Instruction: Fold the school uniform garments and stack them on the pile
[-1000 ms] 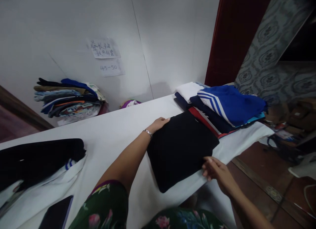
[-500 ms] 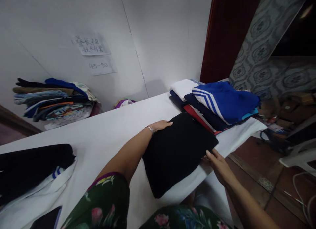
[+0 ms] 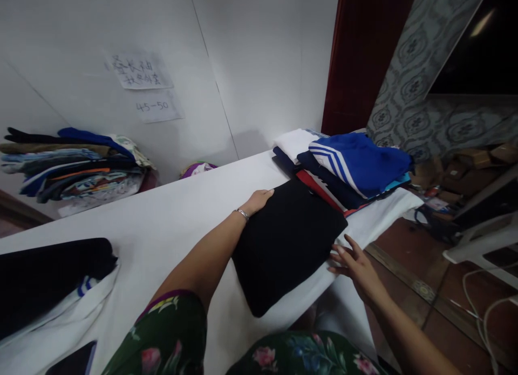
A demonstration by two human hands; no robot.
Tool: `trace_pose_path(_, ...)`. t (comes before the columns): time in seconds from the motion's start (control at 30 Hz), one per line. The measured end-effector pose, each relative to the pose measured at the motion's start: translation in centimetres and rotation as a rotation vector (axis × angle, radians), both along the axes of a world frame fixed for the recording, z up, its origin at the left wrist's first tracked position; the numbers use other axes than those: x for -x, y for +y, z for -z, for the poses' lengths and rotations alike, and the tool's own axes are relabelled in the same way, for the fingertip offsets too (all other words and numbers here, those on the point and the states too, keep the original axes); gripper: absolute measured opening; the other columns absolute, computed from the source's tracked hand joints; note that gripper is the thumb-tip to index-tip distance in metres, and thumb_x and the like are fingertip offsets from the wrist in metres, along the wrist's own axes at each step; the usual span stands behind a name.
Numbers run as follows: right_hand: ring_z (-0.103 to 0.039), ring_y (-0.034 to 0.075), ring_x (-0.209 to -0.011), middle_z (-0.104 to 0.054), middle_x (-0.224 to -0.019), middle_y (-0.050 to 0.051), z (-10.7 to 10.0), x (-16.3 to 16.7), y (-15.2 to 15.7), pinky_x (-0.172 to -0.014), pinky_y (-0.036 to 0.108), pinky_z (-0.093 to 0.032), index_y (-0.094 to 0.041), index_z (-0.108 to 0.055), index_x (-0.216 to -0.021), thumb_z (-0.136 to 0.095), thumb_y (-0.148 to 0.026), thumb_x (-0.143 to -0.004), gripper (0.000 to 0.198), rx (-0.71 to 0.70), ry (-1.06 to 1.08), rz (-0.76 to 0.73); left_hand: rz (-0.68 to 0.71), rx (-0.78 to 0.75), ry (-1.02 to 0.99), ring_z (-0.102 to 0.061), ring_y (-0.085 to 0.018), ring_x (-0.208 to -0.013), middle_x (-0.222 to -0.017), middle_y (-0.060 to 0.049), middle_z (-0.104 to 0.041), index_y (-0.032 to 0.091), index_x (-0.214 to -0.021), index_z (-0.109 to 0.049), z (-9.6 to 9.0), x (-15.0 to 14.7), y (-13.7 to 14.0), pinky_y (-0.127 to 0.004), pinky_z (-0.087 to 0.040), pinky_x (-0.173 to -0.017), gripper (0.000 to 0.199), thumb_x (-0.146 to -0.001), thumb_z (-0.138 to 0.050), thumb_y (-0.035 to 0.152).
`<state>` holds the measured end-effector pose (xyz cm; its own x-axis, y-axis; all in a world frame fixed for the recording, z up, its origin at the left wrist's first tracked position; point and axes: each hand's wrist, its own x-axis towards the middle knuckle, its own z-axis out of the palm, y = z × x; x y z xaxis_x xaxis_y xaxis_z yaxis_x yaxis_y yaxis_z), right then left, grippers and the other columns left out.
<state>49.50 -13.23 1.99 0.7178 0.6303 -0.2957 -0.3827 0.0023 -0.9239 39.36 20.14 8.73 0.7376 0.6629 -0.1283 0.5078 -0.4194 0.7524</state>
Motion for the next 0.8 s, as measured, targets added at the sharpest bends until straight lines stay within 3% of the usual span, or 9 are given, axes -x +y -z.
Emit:
trace_pose_path(0.2,-0.066,0.030,-0.103,-0.069,-0.108,0.009,-0.7,1.8,-0.3,-0.072,0.039,-0.061,-0.025,-0.041,-0.135,-0.073,-0.047,-0.075,0.071,-0.028,0.162,-0.027,0.023,-0.112,0.069,-0.064,-0.024,-0.091,-0.094,-0.008,-0.073,0.016,-0.077,-0.068,0.1,-0.6,0.3,-0.029,-0.046,-0.084,0.039,-0.089,-0.044,0.045)
trace_pose_path(0.3,-0.066,0.028,-0.102,-0.068,-0.109,0.004,-1.0,3.1,0.4,-0.071,0.038,-0.061,-0.027,-0.046,-0.130,-0.079,-0.044,-0.070,0.071,-0.079,0.203,-0.073,0.032,-0.149,0.101,-0.064,-0.023,-0.092,-0.096,-0.008,-0.073,0.016,-0.080,-0.069,0.0,-0.6,0.2,-0.029,-0.046,-0.084,0.040,-0.090,-0.043,0.045)
trace_pose_path(0.47,-0.065,0.020,-0.082,-0.062,-0.085,-0.005,-1.0,3.3,2.3,-0.054,0.030,-0.060,-0.032,-0.047,-0.131,-0.082,-0.043,-0.063,0.077,-0.065,0.083,-0.023,0.004,-0.247,0.122,-0.062,-0.024,-0.101,-0.109,-0.010,-0.070,0.015,-0.091,-0.069,-0.1,-0.4,0.4,-0.030,-0.044,-0.091,0.045,-0.093,-0.035,0.045)
trace_pose_path(0.6,-0.064,0.019,-0.062,-0.062,-0.075,-0.005,-0.2,2.6,3.4,-0.041,0.028,-0.053,-0.032,-0.037,-0.139,-0.082,-0.043,-0.060,0.092,-0.011,0.020,-0.115,0.004,-0.272,0.192,-0.064,-0.025,-0.101,-0.103,-0.011,-0.072,0.015,-0.085,-0.070,0.4,-0.7,0.5,-0.031,-0.045,-0.089,0.040,-0.092,-0.039,0.040)
trace_pose_path(0.8,-0.066,0.022,-0.053,-0.051,-0.057,-0.009,0.4,2.4,2.9,-0.040,0.030,-0.051,-0.034,-0.029,-0.143,-0.078,-0.043,-0.060,0.097,0.004,-0.027,-0.179,-0.021,-0.271,0.241,-0.065,-0.026,-0.101,-0.101,-0.012,-0.073,0.016,-0.086,-0.071,0.1,-0.7,0.4,-0.031,-0.047,-0.087,0.042,-0.091,-0.042,0.045)
